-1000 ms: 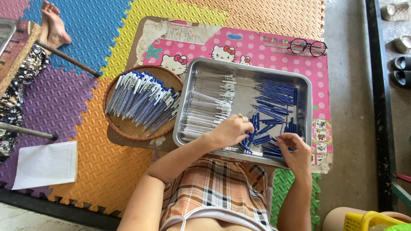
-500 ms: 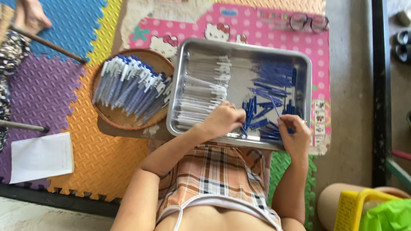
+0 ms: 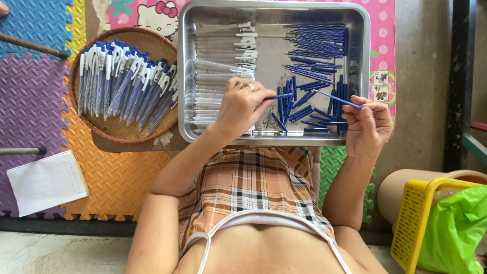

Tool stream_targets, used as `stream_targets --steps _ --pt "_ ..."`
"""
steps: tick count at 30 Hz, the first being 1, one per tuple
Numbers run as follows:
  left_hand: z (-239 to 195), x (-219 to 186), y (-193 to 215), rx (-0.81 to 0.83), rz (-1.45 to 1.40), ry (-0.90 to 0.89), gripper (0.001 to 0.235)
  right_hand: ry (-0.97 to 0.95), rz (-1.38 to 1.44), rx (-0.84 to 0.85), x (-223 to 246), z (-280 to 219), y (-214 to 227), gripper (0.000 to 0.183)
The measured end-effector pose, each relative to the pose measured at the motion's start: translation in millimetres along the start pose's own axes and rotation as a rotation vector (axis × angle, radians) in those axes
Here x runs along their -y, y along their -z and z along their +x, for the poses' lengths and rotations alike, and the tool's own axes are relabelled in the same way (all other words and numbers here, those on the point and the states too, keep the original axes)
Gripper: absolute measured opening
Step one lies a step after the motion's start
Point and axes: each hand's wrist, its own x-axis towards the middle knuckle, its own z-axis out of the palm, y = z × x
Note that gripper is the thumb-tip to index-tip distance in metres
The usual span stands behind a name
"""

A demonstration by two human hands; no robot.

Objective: The person assembles blue pens by inserting blue ink cartridges into clear plastic barrels. They pick up a barrel and a cartridge from a metal tray, insert the cartridge into the barrel, and place the assembled pen into a woven basket.

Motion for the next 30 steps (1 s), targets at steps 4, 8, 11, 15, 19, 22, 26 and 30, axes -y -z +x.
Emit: stream_targets --steps 4,8,11,15,19,22,26,30 --pt "35 -1 -38 0.008 0.082 -0.108 0.014 0.001 0.078 -0.077 -15 4 27 0.010" --pt "69 -10 -74 0.216 -0.062 -0.087 0.016 0.034 0.143 -0.154 -19 5 34 0.010" --pt "80 -1 -48 0.394 -0.044 -0.010 0.017 0.040 0.162 -0.157 -16 5 33 0.009" --pt "56 19 -13 0.711 0.268 0.001 0.022 0.027 0.133 -0.131 -18 4 29 0.008" --pt "29 24 -42 0.704 0.358 -0.035 0.028 0.040 0.103 -0.116 -19 4 25 0.008" --pt "28 18 -56 0.567 0.268 -0.041 0.008 0.052 0.097 -0.110 -14 2 19 0.009" --pt "32 12 -37 0.458 0.055 -0.003 0.020 0.052 0.075 -0.084 -11 -1 13 0.010" --pt "33 -14 17 0.333 -0.109 0.021 0.008 0.083 0.075 -0.086 -22 -4 23 0.011"
